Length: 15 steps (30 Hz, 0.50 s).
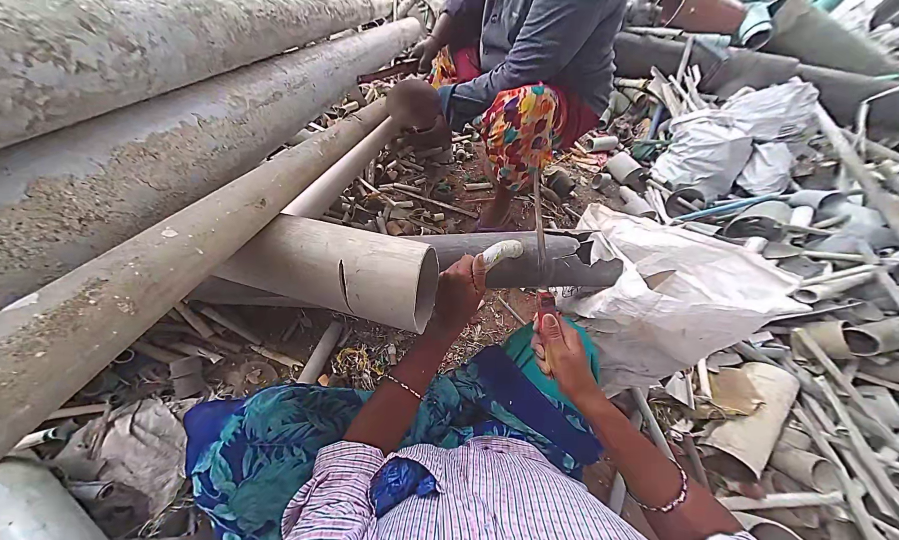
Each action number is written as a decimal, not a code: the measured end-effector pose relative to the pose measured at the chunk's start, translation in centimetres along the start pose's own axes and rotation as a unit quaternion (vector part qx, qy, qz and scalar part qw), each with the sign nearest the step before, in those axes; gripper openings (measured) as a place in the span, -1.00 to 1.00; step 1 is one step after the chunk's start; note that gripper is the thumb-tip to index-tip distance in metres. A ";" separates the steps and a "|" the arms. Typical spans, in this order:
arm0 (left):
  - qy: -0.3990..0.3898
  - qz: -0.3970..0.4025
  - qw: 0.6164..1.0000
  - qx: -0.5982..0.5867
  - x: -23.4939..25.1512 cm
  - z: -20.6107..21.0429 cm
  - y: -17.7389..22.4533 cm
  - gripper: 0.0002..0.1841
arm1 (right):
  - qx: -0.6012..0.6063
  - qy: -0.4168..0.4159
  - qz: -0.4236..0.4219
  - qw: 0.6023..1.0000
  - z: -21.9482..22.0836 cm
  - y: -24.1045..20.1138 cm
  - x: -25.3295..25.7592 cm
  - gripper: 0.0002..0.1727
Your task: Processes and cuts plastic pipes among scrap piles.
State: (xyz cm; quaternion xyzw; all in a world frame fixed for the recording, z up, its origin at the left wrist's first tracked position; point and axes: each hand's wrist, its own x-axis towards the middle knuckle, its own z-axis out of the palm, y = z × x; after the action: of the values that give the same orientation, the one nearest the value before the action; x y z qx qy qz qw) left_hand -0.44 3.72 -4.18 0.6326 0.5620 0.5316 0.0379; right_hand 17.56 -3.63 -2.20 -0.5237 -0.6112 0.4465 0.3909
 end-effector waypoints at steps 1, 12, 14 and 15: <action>-0.002 0.009 1.000 0.012 -0.5 0.0 -0.1 -0.55 | -0.023 0.023 -0.094 0.995 0.3 0.0 -1.0 -0.55; -0.038 0.028 0.998 0.048 -0.8 -0.5 0.1 -0.52 | -0.071 0.046 -0.198 0.976 0.7 2.3 -0.2 -0.36; -0.031 0.026 0.998 0.055 -0.7 -0.2 0.2 -0.54 | -0.051 -0.012 -0.044 0.998 0.8 4.2 0.9 -0.55; -0.029 0.025 0.998 0.059 -0.8 -0.2 0.2 -0.54 | -0.038 -0.015 0.014 0.999 1.0 4.1 1.0 -0.59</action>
State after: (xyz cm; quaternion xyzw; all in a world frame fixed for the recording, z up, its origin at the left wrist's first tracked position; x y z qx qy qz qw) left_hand -0.29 2.98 -4.45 0.6630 0.5747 0.4797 0.0035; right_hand 17.66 -2.53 -6.42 -0.5404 -0.6257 0.4362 0.3553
